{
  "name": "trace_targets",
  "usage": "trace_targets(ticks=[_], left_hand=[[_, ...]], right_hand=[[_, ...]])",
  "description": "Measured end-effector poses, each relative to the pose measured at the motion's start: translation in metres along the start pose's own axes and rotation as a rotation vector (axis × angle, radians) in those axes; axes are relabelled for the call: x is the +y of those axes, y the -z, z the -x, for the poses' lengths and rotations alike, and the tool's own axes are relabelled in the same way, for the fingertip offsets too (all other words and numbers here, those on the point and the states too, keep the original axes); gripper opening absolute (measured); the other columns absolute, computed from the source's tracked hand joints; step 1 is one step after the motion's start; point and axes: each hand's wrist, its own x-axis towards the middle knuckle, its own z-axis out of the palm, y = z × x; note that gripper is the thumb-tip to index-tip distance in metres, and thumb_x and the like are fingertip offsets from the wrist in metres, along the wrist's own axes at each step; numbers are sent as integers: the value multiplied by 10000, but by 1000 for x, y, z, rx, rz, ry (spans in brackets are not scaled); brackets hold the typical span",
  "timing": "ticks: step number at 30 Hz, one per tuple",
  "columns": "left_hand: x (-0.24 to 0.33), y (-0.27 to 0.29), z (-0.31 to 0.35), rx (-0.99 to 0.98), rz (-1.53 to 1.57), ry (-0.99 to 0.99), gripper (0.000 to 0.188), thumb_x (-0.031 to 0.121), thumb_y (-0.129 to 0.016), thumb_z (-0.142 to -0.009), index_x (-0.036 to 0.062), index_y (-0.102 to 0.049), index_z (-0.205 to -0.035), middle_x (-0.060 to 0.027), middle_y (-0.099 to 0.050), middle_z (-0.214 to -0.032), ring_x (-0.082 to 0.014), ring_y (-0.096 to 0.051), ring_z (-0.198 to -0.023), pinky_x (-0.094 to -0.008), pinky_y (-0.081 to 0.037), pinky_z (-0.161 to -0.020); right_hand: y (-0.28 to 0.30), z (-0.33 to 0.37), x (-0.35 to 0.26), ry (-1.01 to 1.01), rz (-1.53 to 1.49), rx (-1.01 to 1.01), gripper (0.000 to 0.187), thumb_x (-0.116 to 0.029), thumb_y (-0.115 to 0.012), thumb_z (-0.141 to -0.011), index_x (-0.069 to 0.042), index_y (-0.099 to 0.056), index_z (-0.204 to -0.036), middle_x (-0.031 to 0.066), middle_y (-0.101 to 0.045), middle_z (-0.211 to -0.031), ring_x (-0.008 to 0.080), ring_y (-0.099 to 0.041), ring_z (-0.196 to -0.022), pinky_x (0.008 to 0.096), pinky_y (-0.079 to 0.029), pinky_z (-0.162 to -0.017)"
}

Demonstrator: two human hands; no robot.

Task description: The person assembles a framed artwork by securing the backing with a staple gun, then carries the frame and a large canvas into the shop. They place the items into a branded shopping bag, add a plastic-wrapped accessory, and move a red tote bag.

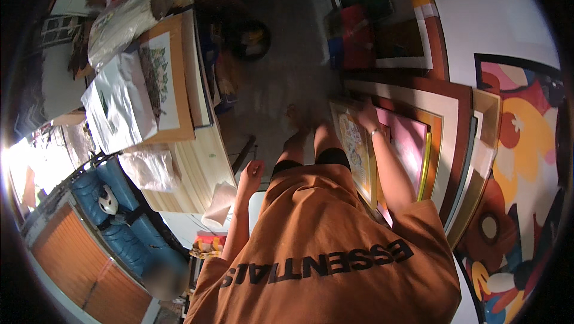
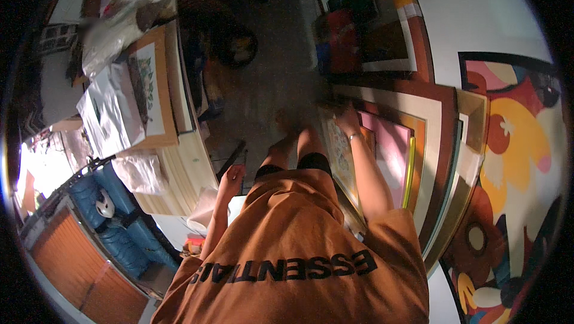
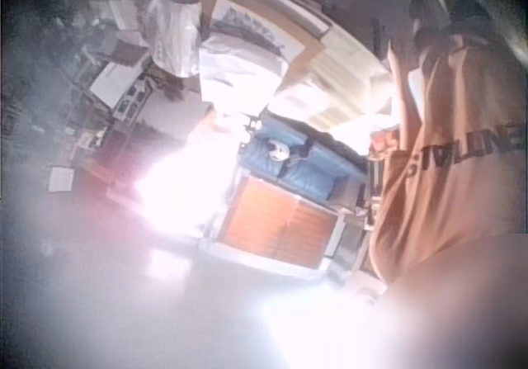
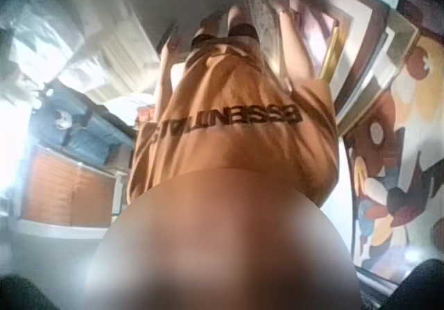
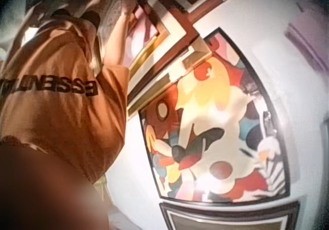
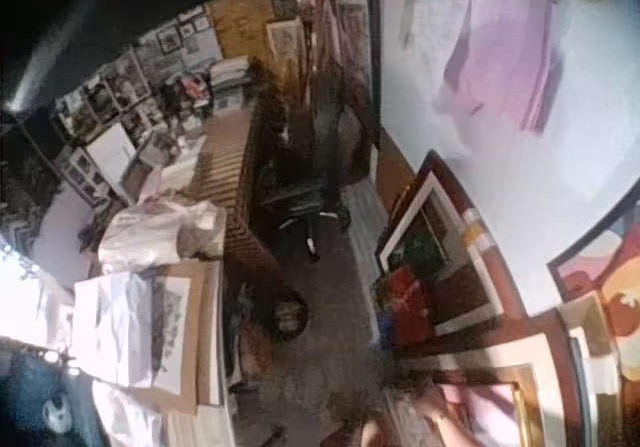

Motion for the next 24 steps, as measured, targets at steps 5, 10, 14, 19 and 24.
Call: trace_targets(ticks=[5,10,14,19,24], left_hand=[[29,17,-62,-51,-146,108,274,236,-616,-1005,39,-656,-1191,-132,-722,-1061,-229,-697,-983,-353,-544,-820],[53,3,-164,-84,-298,171,297,283,-583,-1025,61,-651,-1210,-136,-723,-1047,-237,-695,-946,-367,-537,-827],[69,-6,-232,-107,-360,82,308,297,-555,-1036,64,-633,-1222,-139,-724,-1059,-255,-694,-968,-383,-538,-851],[80,-11,-283,-144,-358,105,267,227,-548,-1040,40,-620,-1217,-141,-707,-1121,-252,-687,-1006,-376,-537,-864],[94,-9,-301,-162,-362,176,252,202,-551,-1037,40,-614,-1219,-123,-698,-1162,-255,-684,-1009,-369,-530,-880]], right_hand=[[27,-123,19,-105,-195,244,606,-305,-602,-959,40,-443,-1431,287,-465,-1458,487,-487,-1272,491,-413,-1103],[-3,-256,95,-195,-316,255,579,-324,-648,-918,52,-523,-1339,276,-623,-1260,455,-603,-1132,507,-468,-991],[-32,-313,133,-248,-263,323,543,-328,-654,-910,-8,-561,-1338,266,-615,-1270,446,-597,-1141,524,-466,-999],[-39,-315,88,-213,228,167,511,-327,-659,-899,-87,-594,-1346,278,-587,-1298,450,-574,-1176,546,-457,-1016],[-40,-288,47,-66,433,154,495,-297,-661,-893,-181,-602,-1371,286,-548,-1356,465,-513,-1254,559,-394,-1092]])
